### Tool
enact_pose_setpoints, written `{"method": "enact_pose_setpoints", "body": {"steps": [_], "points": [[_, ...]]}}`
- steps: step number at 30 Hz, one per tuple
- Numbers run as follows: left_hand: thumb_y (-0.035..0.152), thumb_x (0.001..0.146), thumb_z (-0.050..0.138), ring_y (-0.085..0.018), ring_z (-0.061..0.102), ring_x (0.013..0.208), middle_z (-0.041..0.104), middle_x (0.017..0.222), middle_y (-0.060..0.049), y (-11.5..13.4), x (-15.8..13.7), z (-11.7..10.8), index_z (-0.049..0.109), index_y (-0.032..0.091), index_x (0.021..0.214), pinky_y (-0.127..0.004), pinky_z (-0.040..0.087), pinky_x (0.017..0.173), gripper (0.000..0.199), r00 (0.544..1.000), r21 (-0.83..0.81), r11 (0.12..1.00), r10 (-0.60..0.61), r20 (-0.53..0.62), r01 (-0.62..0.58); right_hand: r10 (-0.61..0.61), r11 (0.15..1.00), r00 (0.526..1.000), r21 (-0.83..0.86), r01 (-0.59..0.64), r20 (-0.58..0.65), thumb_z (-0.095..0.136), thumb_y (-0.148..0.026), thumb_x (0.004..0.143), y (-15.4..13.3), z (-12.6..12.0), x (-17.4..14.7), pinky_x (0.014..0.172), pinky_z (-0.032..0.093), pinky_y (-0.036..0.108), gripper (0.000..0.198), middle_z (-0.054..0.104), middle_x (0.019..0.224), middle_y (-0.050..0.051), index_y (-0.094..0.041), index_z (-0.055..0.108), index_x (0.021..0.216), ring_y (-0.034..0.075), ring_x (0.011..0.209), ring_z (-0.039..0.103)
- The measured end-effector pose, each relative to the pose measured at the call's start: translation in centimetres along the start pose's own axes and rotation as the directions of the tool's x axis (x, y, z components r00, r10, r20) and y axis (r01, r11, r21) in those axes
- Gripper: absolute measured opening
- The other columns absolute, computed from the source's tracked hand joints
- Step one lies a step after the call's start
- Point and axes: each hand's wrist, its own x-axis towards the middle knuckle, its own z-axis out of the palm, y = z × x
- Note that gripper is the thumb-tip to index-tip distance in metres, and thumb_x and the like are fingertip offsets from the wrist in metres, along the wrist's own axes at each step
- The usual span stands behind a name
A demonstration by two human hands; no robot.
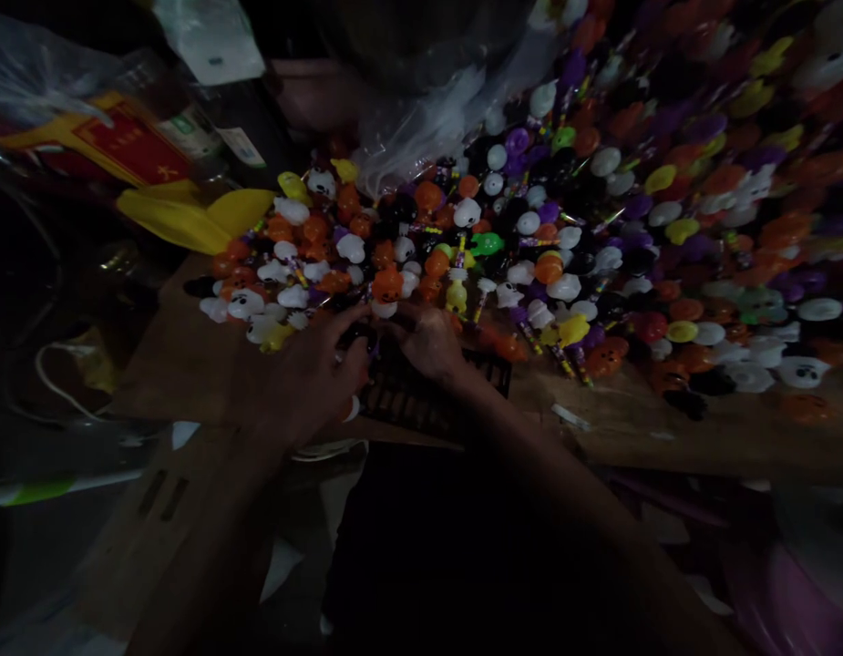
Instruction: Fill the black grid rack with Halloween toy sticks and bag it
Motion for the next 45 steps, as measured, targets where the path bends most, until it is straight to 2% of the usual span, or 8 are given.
{"method": "enact_pose_setpoints", "body": {"steps": [4,14,20,26,32,37,42,45], "points": [[0.046,0.091,0.044,-0.027,0.073,0.079,0.078,0.102,-0.009,-0.2,0.1,0.1,0.064,0.022,0.139,-0.045,0.059,0.084,0.058,0.997,-0.019,0.997,-0.072,0.032,0.072,0.097,0.991,0.995,-0.100,-0.092,0.038,0.067,-0.029,0.098,0.4,0.0,-0.3,0.091,0.055,0.034,0.024,0.081,0.108,0.009,-0.019,0.078,0.117,0.025,0.103,0.075],[0.058,0.087,0.061,-0.037,0.065,0.126,0.051,0.157,-0.002,-1.1,1.4,-0.3,0.034,0.036,0.160,-0.054,0.057,0.100,0.081,0.998,-0.081,0.995,0.061,0.018,-0.060,-0.036,0.903,0.970,-0.408,0.135,0.242,0.052,-0.022,0.103,0.2,0.7,-0.8,0.085,0.050,0.029,0.027,0.075,0.124,0.010,-0.016,0.069,0.123,0.025,0.113,0.069],[0.043,0.091,0.056,-0.036,0.070,0.110,0.073,0.120,-0.008,1.8,3.7,-0.6,0.062,0.021,0.141,-0.053,0.054,0.101,0.055,0.983,0.112,0.983,0.129,0.128,-0.144,-0.023,0.869,0.957,-0.468,0.162,0.289,0.045,-0.021,0.107,-0.2,0.5,-1.2,0.079,0.050,0.029,0.030,0.075,0.119,0.012,-0.015,0.066,0.127,0.023,0.109,0.069],[0.039,0.091,0.047,-0.030,0.071,0.104,0.076,0.110,-0.008,1.6,3.8,-0.3,0.068,0.023,0.132,-0.043,0.053,0.102,0.050,0.985,0.055,0.986,0.155,0.072,-0.159,0.074,0.878,0.966,-0.475,0.054,0.247,0.048,-0.027,0.104,-0.6,0.3,-0.6,0.076,0.051,0.033,0.031,0.076,0.119,0.010,-0.018,0.066,0.128,0.028,0.104,0.072],[0.042,0.092,0.046,-0.026,0.067,0.080,0.074,0.092,-0.007,1.0,3.9,0.2,0.068,0.023,0.133,-0.037,0.053,0.079,0.051,0.989,0.001,0.990,0.143,0.034,-0.143,-0.052,0.917,0.995,-0.391,0.080,0.082,0.049,-0.022,0.104,0.4,-5.2,-3.1,0.088,0.051,0.032,0.032,0.075,0.119,0.009,-0.019,0.068,0.129,0.022,0.103,0.069],[0.043,0.093,0.044,-0.023,0.064,0.072,0.071,0.082,-0.004,1.3,4.0,0.1,0.069,0.024,0.131,-0.034,0.050,0.072,0.050,0.992,-0.054,0.993,0.111,0.064,-0.108,-0.070,0.798,0.996,-0.596,0.085,0.049,0.051,-0.026,0.104,0.9,-7.1,-2.6,0.090,0.048,0.037,0.027,0.071,0.115,0.014,-0.016,0.074,0.110,0.027,0.105,0.064],[0.044,0.092,0.044,-0.024,0.066,0.084,0.075,0.100,-0.007,1.5,3.7,0.2,0.066,0.021,0.134,-0.034,0.052,0.080,0.054,0.995,-0.071,0.992,0.103,0.015,-0.102,-0.100,0.658,0.977,-0.724,0.206,0.187,0.046,-0.015,0.102,0.0,-4.3,-0.8,0.103,0.041,0.048,0.033,0.069,0.120,0.020,-0.009,0.066,0.128,0.033,0.117,0.055],[0.044,0.092,0.042,-0.023,0.065,0.074,0.074,0.087,-0.005,1.3,3.5,-0.2,0.068,0.020,0.132,-0.034,0.052,0.075,0.054,0.997,-0.072,0.995,0.068,0.045,-0.064,-0.134,0.627,0.973,-0.744,0.229,0.187,0.041,-0.013,0.103,0.1,-4.2,-1.4,0.106,0.038,0.051,0.038,0.069,0.116,0.021,-0.007,0.064,0.132,0.034,0.117,0.053]]}}
